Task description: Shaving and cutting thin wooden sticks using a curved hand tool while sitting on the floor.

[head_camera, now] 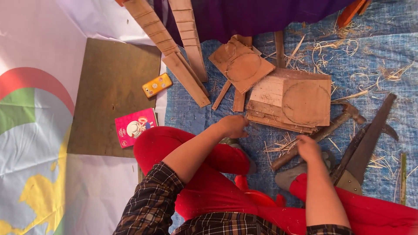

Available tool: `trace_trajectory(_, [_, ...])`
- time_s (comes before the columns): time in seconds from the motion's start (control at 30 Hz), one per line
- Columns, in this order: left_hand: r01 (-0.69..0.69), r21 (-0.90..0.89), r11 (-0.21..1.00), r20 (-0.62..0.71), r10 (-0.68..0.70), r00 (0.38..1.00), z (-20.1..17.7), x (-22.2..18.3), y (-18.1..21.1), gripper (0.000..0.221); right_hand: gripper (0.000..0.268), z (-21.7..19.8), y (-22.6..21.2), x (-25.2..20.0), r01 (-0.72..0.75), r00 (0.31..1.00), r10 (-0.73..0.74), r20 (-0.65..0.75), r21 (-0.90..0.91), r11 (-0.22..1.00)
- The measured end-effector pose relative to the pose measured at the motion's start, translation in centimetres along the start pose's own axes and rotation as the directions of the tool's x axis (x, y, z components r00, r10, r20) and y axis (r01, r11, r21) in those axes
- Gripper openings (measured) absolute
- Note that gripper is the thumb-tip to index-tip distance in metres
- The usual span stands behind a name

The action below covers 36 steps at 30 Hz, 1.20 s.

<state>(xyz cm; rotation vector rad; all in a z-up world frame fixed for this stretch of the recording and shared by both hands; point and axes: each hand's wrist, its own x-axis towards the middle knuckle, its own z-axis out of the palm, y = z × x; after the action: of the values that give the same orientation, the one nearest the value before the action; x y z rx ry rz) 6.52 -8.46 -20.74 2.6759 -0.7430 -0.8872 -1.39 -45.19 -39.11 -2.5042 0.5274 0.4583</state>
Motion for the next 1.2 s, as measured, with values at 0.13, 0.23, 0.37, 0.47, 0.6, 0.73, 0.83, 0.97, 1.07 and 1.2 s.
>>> trace_trajectory(0.13, [0.002, -0.044, 0.999, 0.038, 0.000, 0.999, -1.2, -1.0, 1.7, 0.049, 0.049, -0.3, -8.1, -3.6, 0.075, 0.962, 0.033, 0.271, -0.378, 0.923])
trace_trajectory(0.23, [0.004, -0.026, 1.000, 0.080, -0.002, 0.997, -0.8, -1.5, 2.2, 0.048, 0.052, -0.2, -10.1, -4.2, -0.002, 0.953, 0.162, 0.255, -0.530, 0.848])
trace_trajectory(0.37, [0.025, -0.018, 1.000, 0.114, -0.023, 0.993, -0.3, -1.5, 2.3, 0.048, 0.038, 3.9, -3.2, 1.1, -0.229, 0.966, 0.241, 0.091, -0.126, 0.965])
trace_trajectory(0.47, [0.031, 0.015, 0.999, 0.134, -0.033, 0.990, -0.8, -1.6, 2.8, 0.049, 0.037, 4.2, 2.9, 5.2, -0.402, 0.890, 0.441, -0.113, 0.257, 0.879])
trace_trajectory(0.6, [-0.020, 0.015, 1.000, 0.100, 0.019, 0.995, -1.6, -1.6, 4.5, 0.050, 0.037, -7.0, -5.4, -2.2, -0.121, 0.835, 0.531, -0.144, 0.894, 0.432])
trace_trajectory(0.73, [-0.068, -0.130, 0.989, -0.081, 0.057, 0.995, -5.6, -3.2, 8.6, 0.058, 0.024, -9.5, -13.7, -5.5, 0.104, 0.884, 0.374, -0.279, 0.899, 0.424])
trace_trajectory(0.83, [-0.074, -0.218, 0.973, -0.182, 0.034, 0.983, -7.7, -3.4, 10.1, 0.058, 0.017, -9.0, -17.2, -5.8, 0.119, 0.924, 0.231, -0.304, 0.804, 0.583])
trace_trajectory(0.97, [-0.082, -0.279, 0.957, -0.296, -0.004, 0.955, -8.4, -3.4, 11.0, 0.035, 0.019, -13.0, -23.3, -11.7, 0.295, 0.947, -0.023, -0.319, 0.843, 0.449])
trace_trajectory(1.07, [-0.271, -0.497, 0.824, -0.357, 0.091, 0.930, -10.4, -6.0, 12.0, 0.008, 0.021, -17.5, -24.7, -15.4, 0.274, 0.956, -0.164, -0.241, 0.936, 0.223])
trace_trajectory(1.2, [-0.254, -0.560, 0.789, -0.305, 0.089, 0.948, -14.1, -5.8, 12.5, 0.011, 0.021, -19.7, -24.0, -16.3, 0.330, 0.934, -0.215, -0.283, 0.918, 0.222])
